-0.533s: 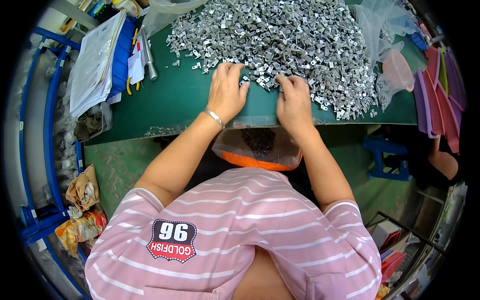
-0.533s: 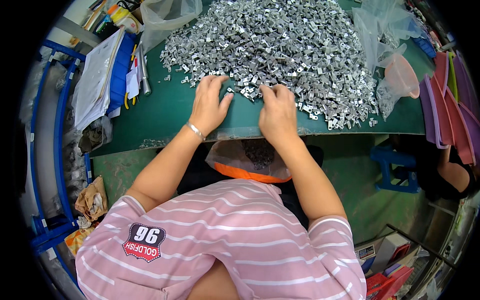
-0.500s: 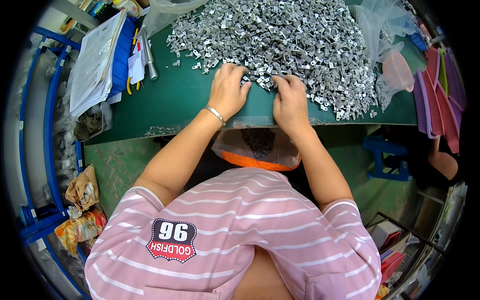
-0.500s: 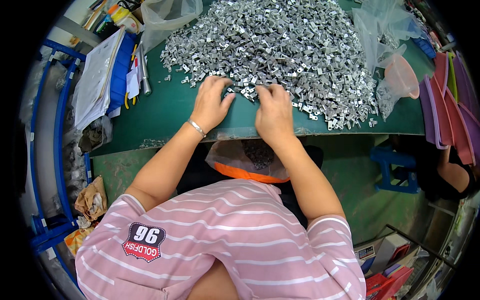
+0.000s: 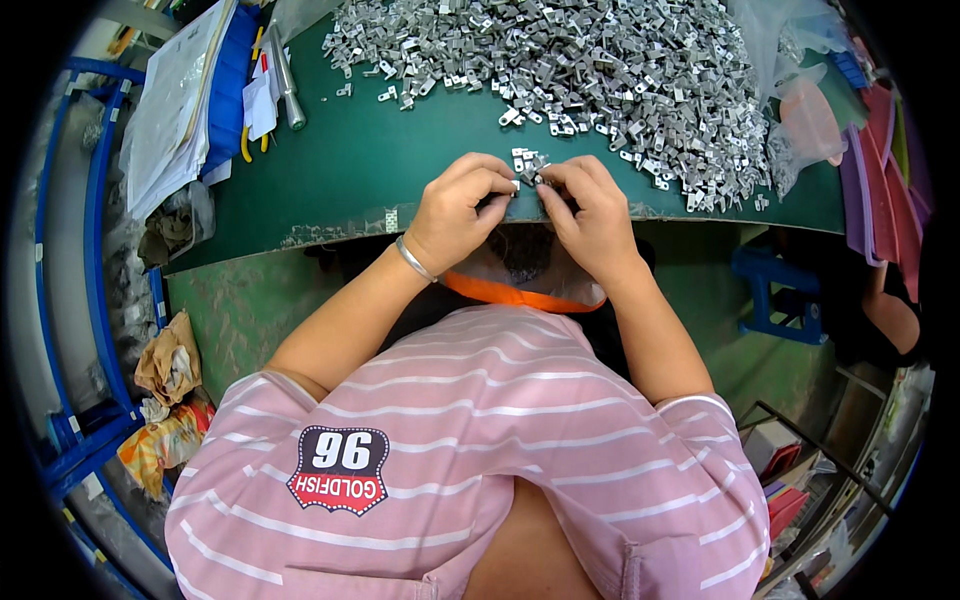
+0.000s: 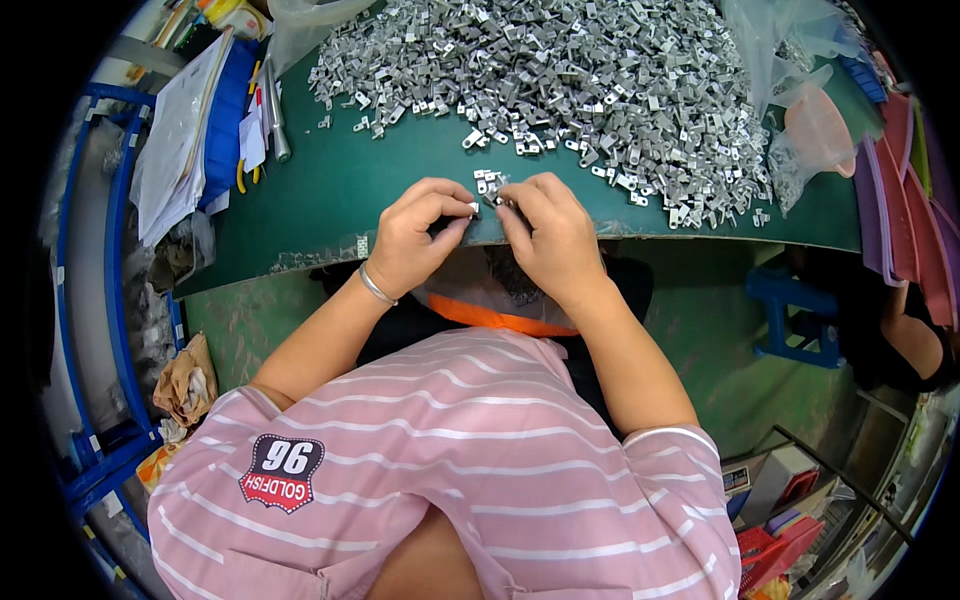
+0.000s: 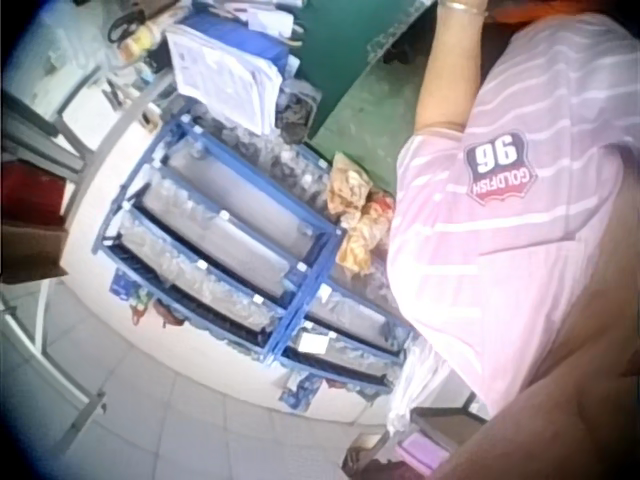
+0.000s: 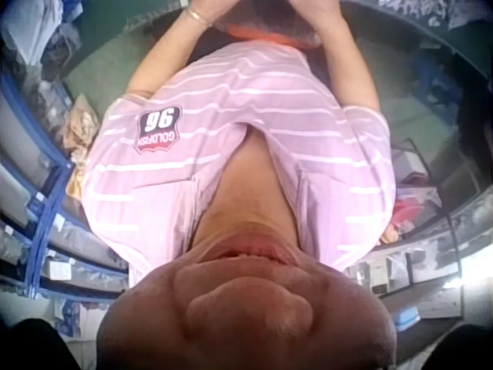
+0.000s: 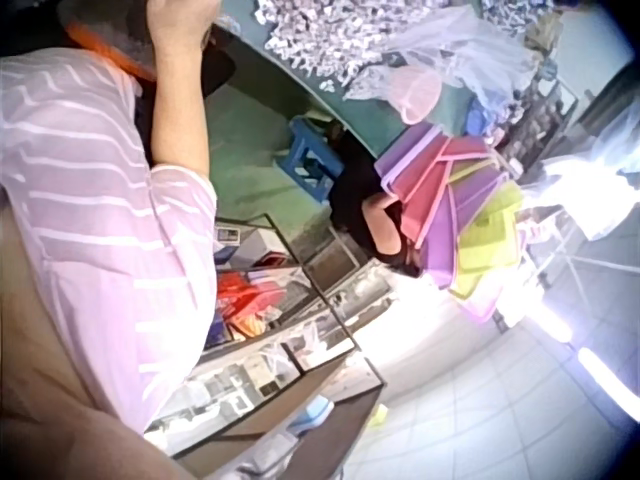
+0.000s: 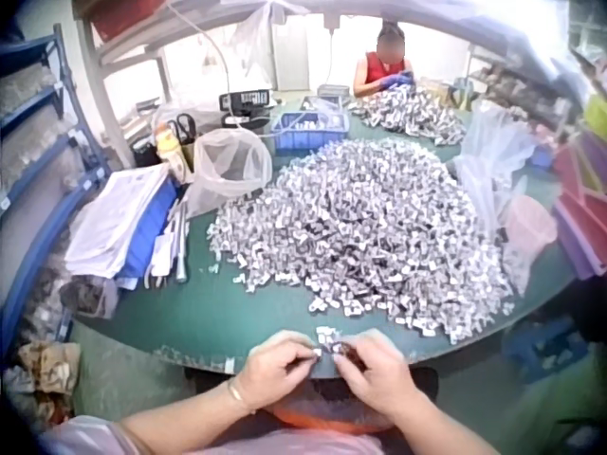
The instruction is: The person sits at a green workbench and repeatedly picks up small silver metal parts from a large pile, inspects them, and places them into an orange plastic container. The person occasionally shifts the pile of parts to access more items.
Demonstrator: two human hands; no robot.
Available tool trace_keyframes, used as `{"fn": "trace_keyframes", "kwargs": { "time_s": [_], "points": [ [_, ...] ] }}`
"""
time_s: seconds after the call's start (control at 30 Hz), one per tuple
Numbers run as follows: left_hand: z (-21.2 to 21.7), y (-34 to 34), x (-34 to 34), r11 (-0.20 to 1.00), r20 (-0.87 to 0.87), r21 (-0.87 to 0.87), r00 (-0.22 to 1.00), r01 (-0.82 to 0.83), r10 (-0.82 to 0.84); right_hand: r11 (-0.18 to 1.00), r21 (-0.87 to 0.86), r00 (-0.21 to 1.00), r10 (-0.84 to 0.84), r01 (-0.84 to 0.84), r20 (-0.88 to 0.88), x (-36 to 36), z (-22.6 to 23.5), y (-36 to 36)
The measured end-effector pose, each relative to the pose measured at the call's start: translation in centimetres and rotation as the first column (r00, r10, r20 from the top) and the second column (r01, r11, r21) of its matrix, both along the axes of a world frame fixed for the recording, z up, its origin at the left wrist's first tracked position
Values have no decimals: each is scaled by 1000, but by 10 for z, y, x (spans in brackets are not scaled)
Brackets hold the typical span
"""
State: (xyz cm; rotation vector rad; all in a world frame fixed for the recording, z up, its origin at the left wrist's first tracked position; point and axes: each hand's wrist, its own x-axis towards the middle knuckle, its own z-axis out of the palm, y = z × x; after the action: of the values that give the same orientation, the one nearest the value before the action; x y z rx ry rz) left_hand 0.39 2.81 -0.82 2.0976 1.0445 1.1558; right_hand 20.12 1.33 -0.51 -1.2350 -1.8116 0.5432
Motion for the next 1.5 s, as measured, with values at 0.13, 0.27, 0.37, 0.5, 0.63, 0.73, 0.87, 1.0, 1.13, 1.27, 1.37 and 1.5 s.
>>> {"fn": "trace_keyframes", "kwargs": {
  "time_s": [0.13, 0.27, 0.37, 0.5, 0.63, 0.73, 0.87, 1.0, 1.13, 1.27, 1.37, 1.5],
  "points": [
    [-1, -5, -7, 1000, -57, -9, 998, -2, 1, 981, -157, 983, -136, 116, -124, 5, 2, -1],
    [-2, -10, -11, 999, -116, 34, 993, -29, 33, 853, -521, 896, -238, 9, -374, 13, 6, -6],
    [8, -10, -4, 997, -105, 10, 992, -71, 72, 861, -508, 930, -202, 18, -308, 14, 7, -7],
    [5, -9, -5, 999, -223, 30, 975, 12, -5, 966, -231, 992, -125, 117, -21, 18, 7, -8],
    [4, -7, -4, 997, -181, 21, 981, 71, -66, 972, -154, 984, -179, 176, -4, 27, 11, -8],
    [5, 2, 12, 999, -145, 32, 989, -9, 13, 994, -62, 995, -92, 89, -41, 20, 10, -6],
    [-1, 13, 23, 997, -213, 70, 975, -42, 56, 997, 62, 984, -46, 36, 175, 4, 5, -2],
    [0, 14, 23, 992, -231, 119, 971, -30, 57, 997, 60, 984, -49, 39, 169, 3, 3, -4],
    [1, 10, 15, 999, -197, -45, 980, -19, 10, 995, 34, 995, -99, 98, 18, 13, 0, -1],
    [6, 5, 20, 999, -201, 26, 979, 24, -18, 990, 51, 986, -139, 135, 96, 25, 2, 8],
    [2, 1, 26, 999, -288, 20, 957, 49, -41, 999, 18, 996, -49, 47, 80, 26, -3, 10],
    [2, -3, 19, 994, -250, 24, 963, 106, -97, 964, 263, 974, -102, 46, 202, 29, -6, 7]
  ]
}}
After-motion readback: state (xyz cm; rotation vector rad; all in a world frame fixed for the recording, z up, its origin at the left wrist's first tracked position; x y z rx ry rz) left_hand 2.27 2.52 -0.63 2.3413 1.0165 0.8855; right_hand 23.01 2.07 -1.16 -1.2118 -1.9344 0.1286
